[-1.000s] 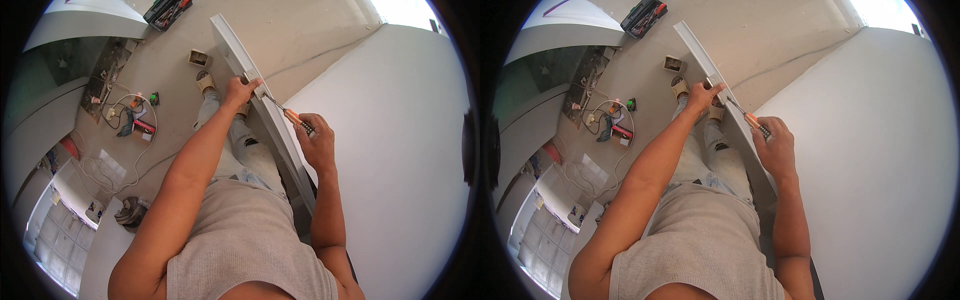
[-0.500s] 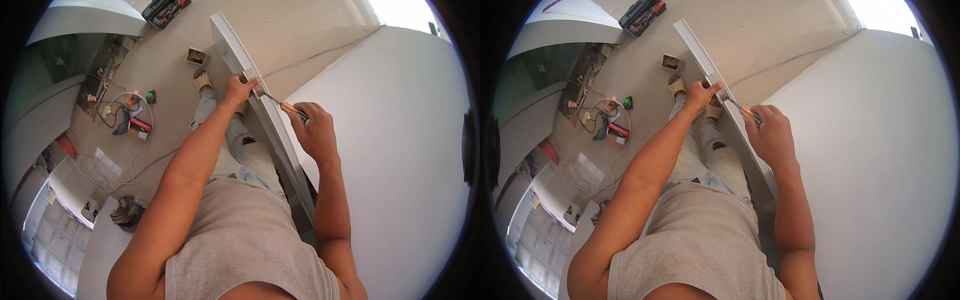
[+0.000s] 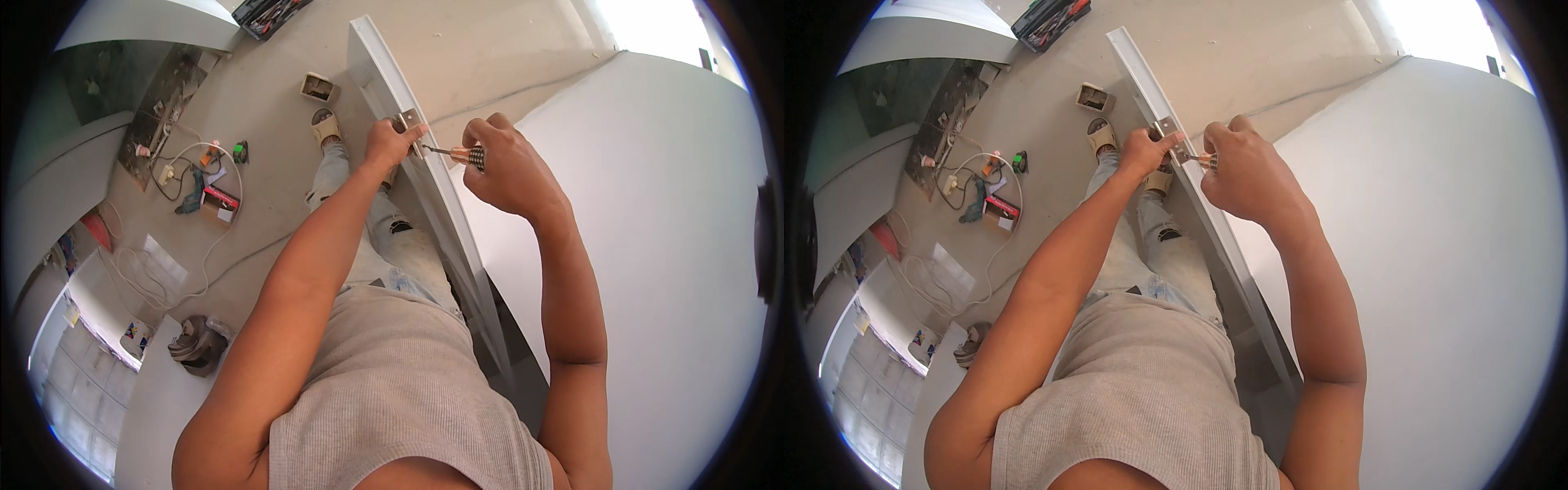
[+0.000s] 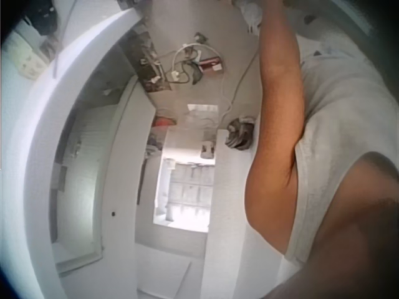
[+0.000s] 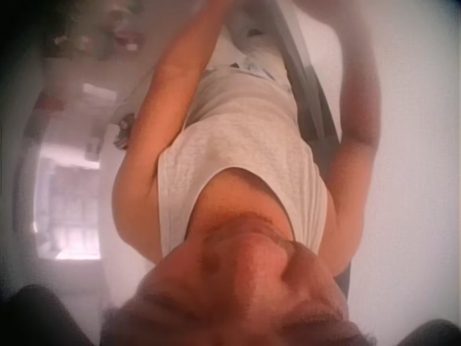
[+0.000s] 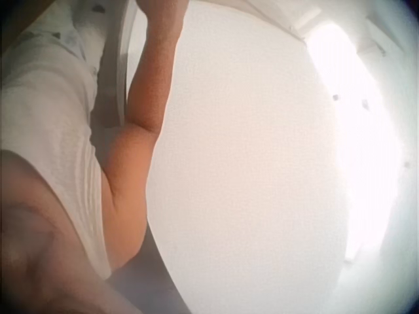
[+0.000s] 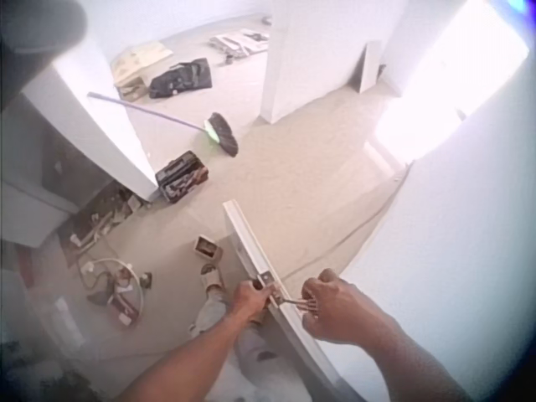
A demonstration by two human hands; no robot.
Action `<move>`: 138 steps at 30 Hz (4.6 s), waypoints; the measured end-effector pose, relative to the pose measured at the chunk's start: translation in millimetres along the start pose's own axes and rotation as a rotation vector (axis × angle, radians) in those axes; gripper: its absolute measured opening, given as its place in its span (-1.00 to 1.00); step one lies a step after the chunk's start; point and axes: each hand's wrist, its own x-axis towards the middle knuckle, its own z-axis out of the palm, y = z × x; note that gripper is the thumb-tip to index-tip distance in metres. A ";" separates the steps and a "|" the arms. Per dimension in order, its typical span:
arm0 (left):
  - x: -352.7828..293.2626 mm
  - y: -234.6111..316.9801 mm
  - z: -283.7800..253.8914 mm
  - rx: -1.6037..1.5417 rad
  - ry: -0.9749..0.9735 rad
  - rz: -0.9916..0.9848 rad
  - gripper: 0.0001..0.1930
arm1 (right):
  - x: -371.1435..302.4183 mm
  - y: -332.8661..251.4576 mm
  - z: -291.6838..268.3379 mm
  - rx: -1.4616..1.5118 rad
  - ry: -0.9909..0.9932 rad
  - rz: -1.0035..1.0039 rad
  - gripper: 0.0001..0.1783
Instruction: The person installs metal hinges onto a white door panel. They position the hinges, align them with pre-drilled holes, and secure them using a screwdriver and screws. The person repeatedly checks alignment and tightens the screws to complete the installation.
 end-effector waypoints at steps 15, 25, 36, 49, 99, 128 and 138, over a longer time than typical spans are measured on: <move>10.1 -17.6 6.4 0.006 0.034 0.029 -0.46 | 3.1 14.7 10.1 0.074 0.183 -0.047 -0.70; -1.5 -0.1 0.8 0.113 0.050 0.080 -0.46 | 8.2 12.5 11.1 0.094 0.190 0.001 -0.69; -31.4 -14.4 11.0 0.267 0.397 0.401 -0.59 | -1.8 15.7 18.1 0.126 0.193 0.016 -0.73; -46.1 -16.7 25.5 0.345 0.236 0.694 -0.87 | -12.4 17.3 27.8 0.159 0.223 0.033 -0.74; -46.4 -26.5 47.1 0.293 0.355 0.674 -0.84 | -4.8 9.6 21.9 -0.084 0.097 0.047 -0.77; -36.0 -39.2 55.4 0.405 0.278 0.755 -0.90 | 4.8 14.1 5.4 -0.533 -0.133 -0.172 -0.79; -29.4 -48.5 58.9 0.344 0.288 0.759 -0.91 | 20.4 -19.7 8.5 -0.112 -0.248 0.437 -0.65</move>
